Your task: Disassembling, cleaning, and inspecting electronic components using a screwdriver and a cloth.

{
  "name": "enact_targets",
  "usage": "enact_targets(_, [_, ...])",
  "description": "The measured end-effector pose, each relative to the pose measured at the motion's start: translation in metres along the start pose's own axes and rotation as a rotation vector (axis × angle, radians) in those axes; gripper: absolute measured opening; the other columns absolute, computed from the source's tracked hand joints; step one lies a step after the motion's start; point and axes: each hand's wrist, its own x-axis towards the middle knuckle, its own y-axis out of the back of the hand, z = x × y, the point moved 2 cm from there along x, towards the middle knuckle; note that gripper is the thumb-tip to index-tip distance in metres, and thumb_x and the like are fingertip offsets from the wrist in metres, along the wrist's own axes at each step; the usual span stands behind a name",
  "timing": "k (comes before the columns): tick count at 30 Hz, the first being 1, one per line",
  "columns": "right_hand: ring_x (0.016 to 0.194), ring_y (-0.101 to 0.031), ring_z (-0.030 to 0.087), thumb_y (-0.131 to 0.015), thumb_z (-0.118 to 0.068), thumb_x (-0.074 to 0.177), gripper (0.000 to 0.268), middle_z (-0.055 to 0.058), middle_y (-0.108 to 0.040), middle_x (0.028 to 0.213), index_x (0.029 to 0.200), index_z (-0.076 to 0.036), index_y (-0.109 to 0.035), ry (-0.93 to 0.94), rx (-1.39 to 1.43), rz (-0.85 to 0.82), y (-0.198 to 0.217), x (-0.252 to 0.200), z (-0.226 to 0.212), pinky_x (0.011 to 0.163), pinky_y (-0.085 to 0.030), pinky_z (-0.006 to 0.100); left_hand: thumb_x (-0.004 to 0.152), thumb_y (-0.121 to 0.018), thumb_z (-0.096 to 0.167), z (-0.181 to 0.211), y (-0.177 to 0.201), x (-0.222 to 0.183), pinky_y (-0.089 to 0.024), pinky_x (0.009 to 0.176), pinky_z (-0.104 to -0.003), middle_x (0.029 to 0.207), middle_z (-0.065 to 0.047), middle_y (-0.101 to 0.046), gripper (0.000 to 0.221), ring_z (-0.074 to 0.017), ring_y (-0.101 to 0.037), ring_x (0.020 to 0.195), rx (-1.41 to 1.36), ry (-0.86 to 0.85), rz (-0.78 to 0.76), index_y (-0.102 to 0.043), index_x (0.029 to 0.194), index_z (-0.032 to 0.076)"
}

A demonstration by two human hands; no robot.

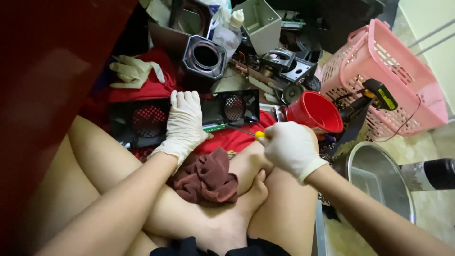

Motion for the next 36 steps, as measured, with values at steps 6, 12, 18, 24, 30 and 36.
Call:
enact_targets(6, [0.037,-0.044,0.009,-0.057,-0.02,0.077,0.015,0.009,-0.06,0.061,0.086,-0.009,-0.062,-0.801,1.157,-0.525,0.0,-0.002,0.015,0.026,-0.027,0.013,0.037,-0.08,0.054,0.001,0.002,0.0,-0.015,0.108,-0.044,0.103,-0.016,-0.045,0.109,-0.0305,-0.04,0.106,0.01,0.0,-0.004,-0.035,0.119,-0.004])
enact_targets(12, [0.046,-0.046,0.008,-0.065,-0.031,0.074,0.034,0.013,-0.063,0.072,0.095,-0.005,-0.06,-0.794,1.332,-0.632,-0.018,-0.008,0.023,0.033,-0.027,0.012,0.037,-0.08,0.058,0.002,-0.002,0.001,-0.015,0.108,-0.043,0.105,-0.014,-0.045,0.111,-0.0283,-0.039,0.107,0.027,0.016,-0.019,-0.035,0.119,-0.001])
enact_targets(18, [0.07,-0.064,0.023,-0.067,-0.034,0.06,0.027,0.001,-0.061,0.07,0.083,-0.024,-0.057,0.004,0.04,-0.139,-0.035,0.003,0.008,0.059,-0.053,0.036,0.036,-0.08,0.059,0.0,-0.007,0.002,-0.015,0.108,-0.044,0.105,-0.016,-0.044,0.115,-0.0305,-0.038,0.108,-0.023,0.009,-0.039,-0.033,0.122,-0.003])
enact_targets(24, [0.07,-0.065,0.028,-0.063,-0.031,0.067,0.022,0.009,-0.064,0.07,0.082,-0.015,-0.065,-0.065,0.116,-0.255,-0.013,0.002,-0.014,0.062,-0.054,0.037,0.038,-0.078,0.061,0.001,-0.001,0.0,-0.015,0.108,-0.043,0.104,-0.016,-0.045,0.113,-0.0296,-0.04,0.107,0.031,0.033,-0.001,-0.035,0.121,-0.003])
enact_targets(30, [0.033,-0.046,0.013,-0.066,-0.02,0.07,0.02,0.012,-0.058,0.054,0.07,-0.001,-0.063,-0.776,1.132,-0.49,-0.013,-0.001,-0.004,0.028,-0.031,0.02,0.041,-0.078,0.059,0.001,-0.005,0.0,-0.014,0.109,-0.044,0.106,-0.017,-0.045,0.112,-0.0304,-0.04,0.108,0.024,0.022,-0.003,-0.035,0.122,-0.004])
enact_targets(36, [0.061,-0.057,0.023,-0.069,-0.028,0.068,0.023,0.013,-0.062,0.067,0.082,-0.01,-0.069,-0.452,0.694,-0.415,-0.02,-0.009,-0.001,0.051,-0.045,0.033,0.041,-0.076,0.062,0.001,-0.006,-0.004,-0.014,0.108,-0.044,0.105,-0.016,-0.044,0.112,-0.0306,-0.04,0.107,0.037,-0.002,0.012,-0.035,0.122,-0.004])
